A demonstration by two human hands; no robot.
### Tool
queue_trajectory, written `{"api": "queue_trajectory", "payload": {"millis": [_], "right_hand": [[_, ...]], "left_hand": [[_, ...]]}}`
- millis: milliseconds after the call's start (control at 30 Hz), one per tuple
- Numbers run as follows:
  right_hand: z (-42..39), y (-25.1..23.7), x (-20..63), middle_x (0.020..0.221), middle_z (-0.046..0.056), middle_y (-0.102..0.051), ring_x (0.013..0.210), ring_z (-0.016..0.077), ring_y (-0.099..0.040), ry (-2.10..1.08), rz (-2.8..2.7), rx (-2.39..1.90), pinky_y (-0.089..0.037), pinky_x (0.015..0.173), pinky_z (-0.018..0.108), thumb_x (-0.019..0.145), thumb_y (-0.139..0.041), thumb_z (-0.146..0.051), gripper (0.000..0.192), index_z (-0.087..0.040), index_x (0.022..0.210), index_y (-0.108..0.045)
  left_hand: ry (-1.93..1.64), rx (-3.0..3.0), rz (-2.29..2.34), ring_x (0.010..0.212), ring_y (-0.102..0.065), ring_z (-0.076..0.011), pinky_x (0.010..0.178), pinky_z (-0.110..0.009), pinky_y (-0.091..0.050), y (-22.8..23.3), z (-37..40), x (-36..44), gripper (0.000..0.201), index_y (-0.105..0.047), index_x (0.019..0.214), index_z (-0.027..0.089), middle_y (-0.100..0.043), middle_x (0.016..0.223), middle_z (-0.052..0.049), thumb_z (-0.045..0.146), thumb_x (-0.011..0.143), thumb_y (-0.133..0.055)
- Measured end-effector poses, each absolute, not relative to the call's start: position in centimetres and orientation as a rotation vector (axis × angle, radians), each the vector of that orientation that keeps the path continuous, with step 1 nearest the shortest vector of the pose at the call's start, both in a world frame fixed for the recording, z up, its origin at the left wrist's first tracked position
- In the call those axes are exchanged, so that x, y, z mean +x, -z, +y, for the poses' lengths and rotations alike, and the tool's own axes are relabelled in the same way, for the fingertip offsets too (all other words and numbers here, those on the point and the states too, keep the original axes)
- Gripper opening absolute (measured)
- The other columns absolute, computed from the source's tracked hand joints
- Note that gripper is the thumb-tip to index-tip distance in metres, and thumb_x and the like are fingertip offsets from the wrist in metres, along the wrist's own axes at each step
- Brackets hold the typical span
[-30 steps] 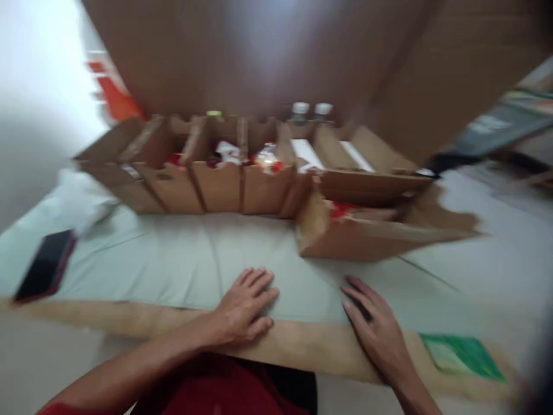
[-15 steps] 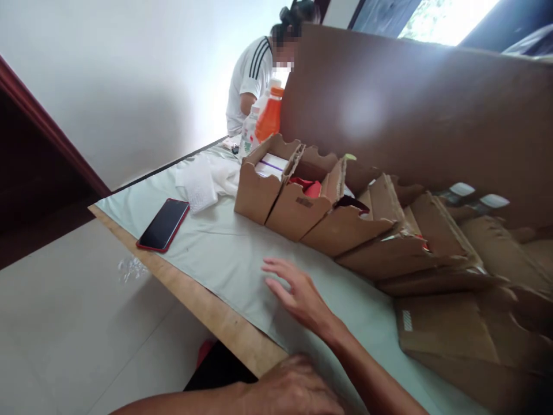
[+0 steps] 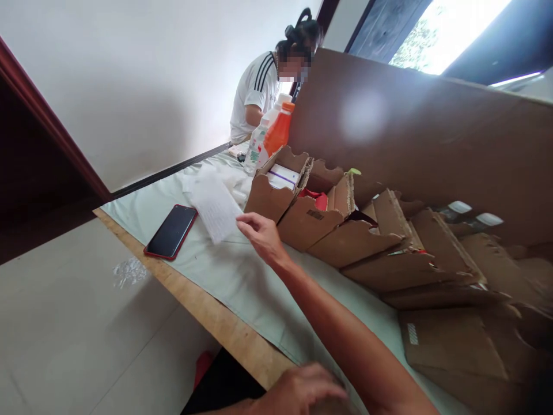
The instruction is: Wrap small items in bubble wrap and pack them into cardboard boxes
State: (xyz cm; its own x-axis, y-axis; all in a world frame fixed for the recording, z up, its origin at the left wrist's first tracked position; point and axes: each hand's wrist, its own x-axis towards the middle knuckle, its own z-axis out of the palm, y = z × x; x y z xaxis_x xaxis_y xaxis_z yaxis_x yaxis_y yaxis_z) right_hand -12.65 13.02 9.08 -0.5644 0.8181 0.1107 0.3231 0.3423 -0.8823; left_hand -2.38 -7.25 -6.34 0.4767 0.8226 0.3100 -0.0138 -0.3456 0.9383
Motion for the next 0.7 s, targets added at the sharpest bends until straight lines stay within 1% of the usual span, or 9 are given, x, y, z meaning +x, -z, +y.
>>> {"api": "queue_trajectory", "payload": {"millis": [100, 167, 300, 367, 467, 533, 600, 633, 700], "right_hand": [[10.7, -9.4, -4.6, 0.082, 0.002, -0.074, 0.074, 0.0209, -0.066, -1.254, -1.945, -1.011, -0.057, 0.073, 0.035, 0.083, -0.072, -0.049, 0.022, -0.027, 0.087, -0.076], [9.0, -9.2, 0.5, 0.073, 0.001, -0.07, 0.065, 0.0195, -0.062, -1.309, -1.88, -1.051, -0.055, 0.066, 0.035, 0.079, -0.074, -0.049, 0.023, -0.026, 0.08, -0.075], [5.9, -8.0, 7.3, 0.071, 0.002, -0.07, 0.067, 0.0193, -0.064, -1.519, -1.815, -1.18, -0.054, 0.067, 0.033, 0.079, -0.078, -0.049, 0.022, -0.027, 0.077, -0.076], [5.1, -7.8, 8.5, 0.082, 0.005, -0.076, 0.08, 0.0234, -0.071, -1.595, -1.938, -1.176, -0.057, 0.076, 0.036, 0.08, -0.079, -0.049, 0.023, -0.026, 0.081, -0.078], [5.8, -8.4, 7.0, 0.115, 0.012, -0.08, 0.108, 0.0313, -0.074, -1.33, -2.176, -1.119, -0.059, 0.087, 0.041, 0.087, -0.071, -0.043, 0.021, -0.024, 0.086, -0.079], [7.2, -9.1, 3.8, 0.13, 0.014, -0.076, 0.117, 0.0319, -0.073, -1.105, -2.266, -1.074, -0.06, 0.085, 0.041, 0.093, -0.062, -0.036, 0.021, -0.023, 0.093, -0.079], [9.0, -9.6, -0.7, 0.139, 0.013, -0.072, 0.123, 0.0296, -0.071, -1.04, -2.341, -0.996, -0.061, 0.088, 0.04, 0.096, -0.059, -0.029, 0.024, -0.024, 0.106, -0.079], [10.0, -9.7, -3.3, 0.145, 0.012, -0.069, 0.13, 0.0287, -0.068, -1.022, -2.387, -0.948, -0.06, 0.097, 0.042, 0.096, -0.06, -0.025, 0.025, -0.024, 0.113, -0.079], [11.8, -9.6, -8.8, 0.158, 0.014, -0.059, 0.144, 0.0293, -0.058, -0.903, -2.532, -0.861, -0.049, 0.118, 0.046, 0.095, -0.064, -0.017, 0.033, -0.021, 0.124, -0.077]], "left_hand": [[-1.154, 0.895, 0.603, 0.123, -0.07, -0.0341, 0.104, -0.051, -0.057, 4.5, -7.6, -4.5, 0.086, -0.055, 0.151, 0.025, -0.065, 0.143, -0.018, 0.042, 0.071, -0.083], [-1.208, 0.51, 0.527, 0.131, -0.065, -0.0332, 0.111, -0.052, -0.051, 2.9, -7.7, -6.2, 0.09, -0.052, 0.152, 0.024, -0.061, 0.147, -0.018, 0.051, 0.072, -0.085], [-1.369, 0.224, 0.609, 0.133, -0.063, -0.0348, 0.116, -0.051, -0.048, -0.3, -7.4, -9.1, 0.078, -0.07, 0.132, 0.021, -0.071, 0.136, -0.016, 0.067, 0.071, -0.086], [-1.423, 0.192, 0.75, 0.125, -0.068, -0.0344, 0.113, -0.049, -0.051, -1.5, -7.4, -10.4, 0.069, -0.075, 0.124, 0.018, -0.077, 0.123, -0.015, 0.059, 0.071, -0.09], [-1.498, 0.207, 0.933, 0.111, -0.074, -0.0323, 0.105, -0.044, -0.055, -2.4, -7.9, -13.0, 0.059, -0.079, 0.114, 0.015, -0.081, 0.106, -0.012, 0.05, 0.069, -0.095], [-1.554, 0.249, 1.097, 0.103, -0.076, -0.0314, 0.097, -0.042, -0.058, -2.5, -8.7, -15.3, 0.059, -0.081, 0.106, 0.014, -0.082, 0.101, -0.012, 0.054, 0.066, -0.095], [-1.586, 0.31, 1.252, 0.101, -0.076, -0.0303, 0.094, -0.039, -0.059, -2.1, -9.6, -17.5, 0.057, -0.082, 0.105, 0.014, -0.082, 0.103, -0.012, 0.055, 0.068, -0.094], [-1.589, 0.335, 1.302, 0.102, -0.076, -0.0299, 0.094, -0.038, -0.06, -1.8, -10.2, -18.5, 0.055, -0.082, 0.106, 0.015, -0.083, 0.105, -0.012, 0.055, 0.07, -0.093], [-1.569, 0.361, 1.354, 0.104, -0.076, -0.0303, 0.096, -0.037, -0.06, -1.2, -11.1, -19.6, 0.055, -0.082, 0.109, 0.016, -0.083, 0.108, -0.011, 0.055, 0.072, -0.092]]}}
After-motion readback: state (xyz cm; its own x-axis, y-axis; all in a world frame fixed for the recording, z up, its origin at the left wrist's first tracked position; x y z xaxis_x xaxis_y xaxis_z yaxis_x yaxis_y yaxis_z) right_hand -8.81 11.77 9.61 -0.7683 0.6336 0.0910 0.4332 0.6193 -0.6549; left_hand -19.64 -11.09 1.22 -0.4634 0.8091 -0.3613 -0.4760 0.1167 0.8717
